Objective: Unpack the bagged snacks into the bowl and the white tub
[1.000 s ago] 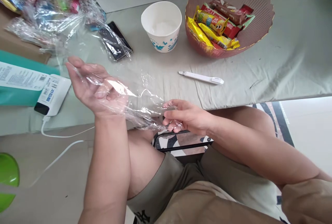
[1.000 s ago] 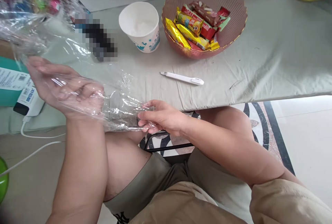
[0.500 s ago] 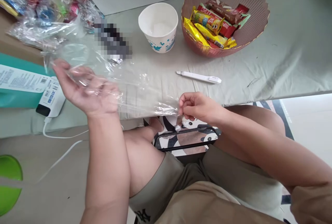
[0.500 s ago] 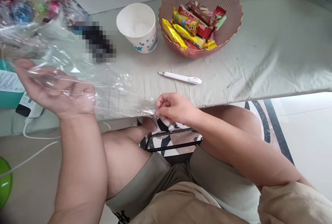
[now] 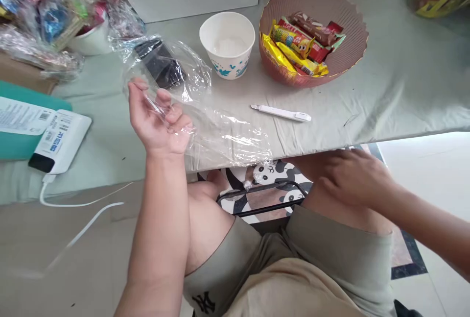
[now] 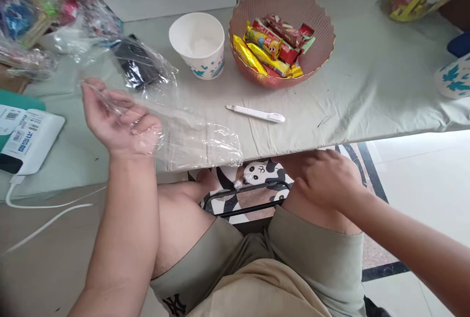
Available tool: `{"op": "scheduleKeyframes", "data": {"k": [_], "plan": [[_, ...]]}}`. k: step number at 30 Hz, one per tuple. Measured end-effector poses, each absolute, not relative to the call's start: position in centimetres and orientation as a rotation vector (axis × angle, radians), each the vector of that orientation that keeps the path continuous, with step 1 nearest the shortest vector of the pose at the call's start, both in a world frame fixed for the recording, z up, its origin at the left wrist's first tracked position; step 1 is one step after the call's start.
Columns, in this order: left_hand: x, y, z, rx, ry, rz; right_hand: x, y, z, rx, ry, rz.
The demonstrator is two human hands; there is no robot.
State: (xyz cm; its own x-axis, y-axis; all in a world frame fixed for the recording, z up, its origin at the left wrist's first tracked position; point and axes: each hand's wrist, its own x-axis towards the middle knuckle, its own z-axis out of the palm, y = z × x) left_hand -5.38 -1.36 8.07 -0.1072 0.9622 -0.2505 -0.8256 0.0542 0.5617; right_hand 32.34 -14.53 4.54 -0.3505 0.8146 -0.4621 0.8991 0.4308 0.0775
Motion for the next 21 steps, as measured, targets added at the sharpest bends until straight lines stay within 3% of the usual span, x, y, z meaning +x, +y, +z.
{"op": "scheduleKeyframes", "data": {"k": [4,8,12,14,17,21], "plan": [[-5.9,-1.4,7.2,0.387,0.589,1.488,30.8,-20.4,4.9,1.282,2.55,-0.402],[-6.3,-1.6,6.4,0.5,0.563,1.437,30.0,-22.2,6.7,1.266,2.331,-1.247],[-6.6,-1.8,5.5,0.545,0.608,1.453,27.8,-15.8,8.0,1.928,2.109,-1.646],[-6.5,-1.8,5.1,0.563,0.61,1.477,25.5,-12.5,7.8,2.0,1.842,-2.083],[-5.8,-1.6,4.8,0.525,0.726,1.584,21.0,-9.7,6.8,1.844,1.431,-2.686],[-4.2,-1.6,5.0,0.482,0.9,1.719,16.0,-8.7,4.8,1.451,1.071,-3.075]]}}
